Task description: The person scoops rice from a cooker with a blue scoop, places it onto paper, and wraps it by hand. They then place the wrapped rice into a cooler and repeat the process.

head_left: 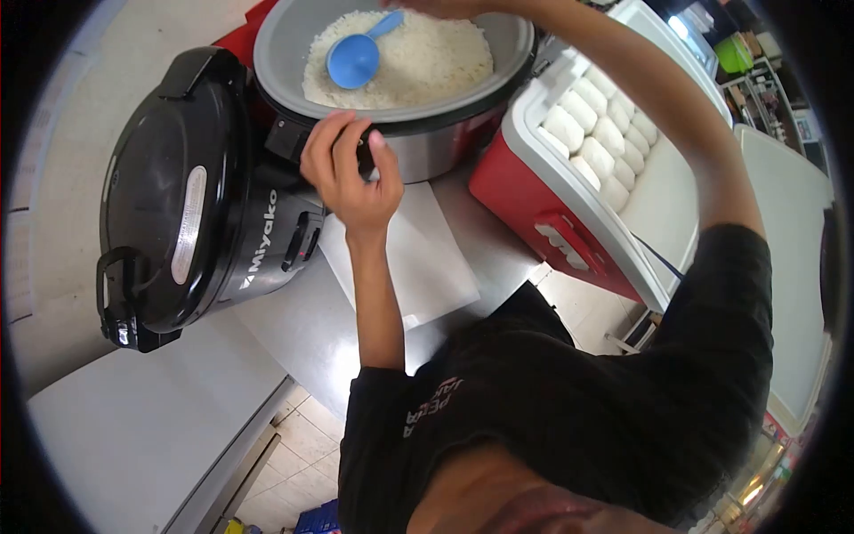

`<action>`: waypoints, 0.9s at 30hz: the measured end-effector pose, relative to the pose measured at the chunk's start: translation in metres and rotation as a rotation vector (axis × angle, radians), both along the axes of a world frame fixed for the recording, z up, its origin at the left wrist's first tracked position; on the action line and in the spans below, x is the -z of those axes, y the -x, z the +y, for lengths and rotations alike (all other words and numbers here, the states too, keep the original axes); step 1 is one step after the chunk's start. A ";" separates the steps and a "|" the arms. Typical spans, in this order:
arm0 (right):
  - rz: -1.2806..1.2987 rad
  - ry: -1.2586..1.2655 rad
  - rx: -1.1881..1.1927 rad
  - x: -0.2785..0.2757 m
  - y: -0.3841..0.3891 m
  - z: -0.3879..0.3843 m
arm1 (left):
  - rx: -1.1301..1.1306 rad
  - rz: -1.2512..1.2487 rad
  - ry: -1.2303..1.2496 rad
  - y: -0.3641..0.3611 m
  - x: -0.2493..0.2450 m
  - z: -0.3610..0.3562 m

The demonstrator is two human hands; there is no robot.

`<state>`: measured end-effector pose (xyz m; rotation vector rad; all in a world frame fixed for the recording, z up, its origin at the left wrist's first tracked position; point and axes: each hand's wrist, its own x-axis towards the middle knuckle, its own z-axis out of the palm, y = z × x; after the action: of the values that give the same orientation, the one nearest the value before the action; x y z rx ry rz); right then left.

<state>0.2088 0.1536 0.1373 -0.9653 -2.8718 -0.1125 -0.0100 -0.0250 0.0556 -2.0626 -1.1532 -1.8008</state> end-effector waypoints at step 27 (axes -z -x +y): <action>-0.424 -0.394 0.009 0.096 -0.024 0.054 | -0.186 -0.129 -0.041 -0.004 0.037 0.012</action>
<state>0.2326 0.2077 0.0409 -0.9638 -3.0194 -0.9492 -0.0058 -0.0131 0.0183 -1.7744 -1.2829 -1.8725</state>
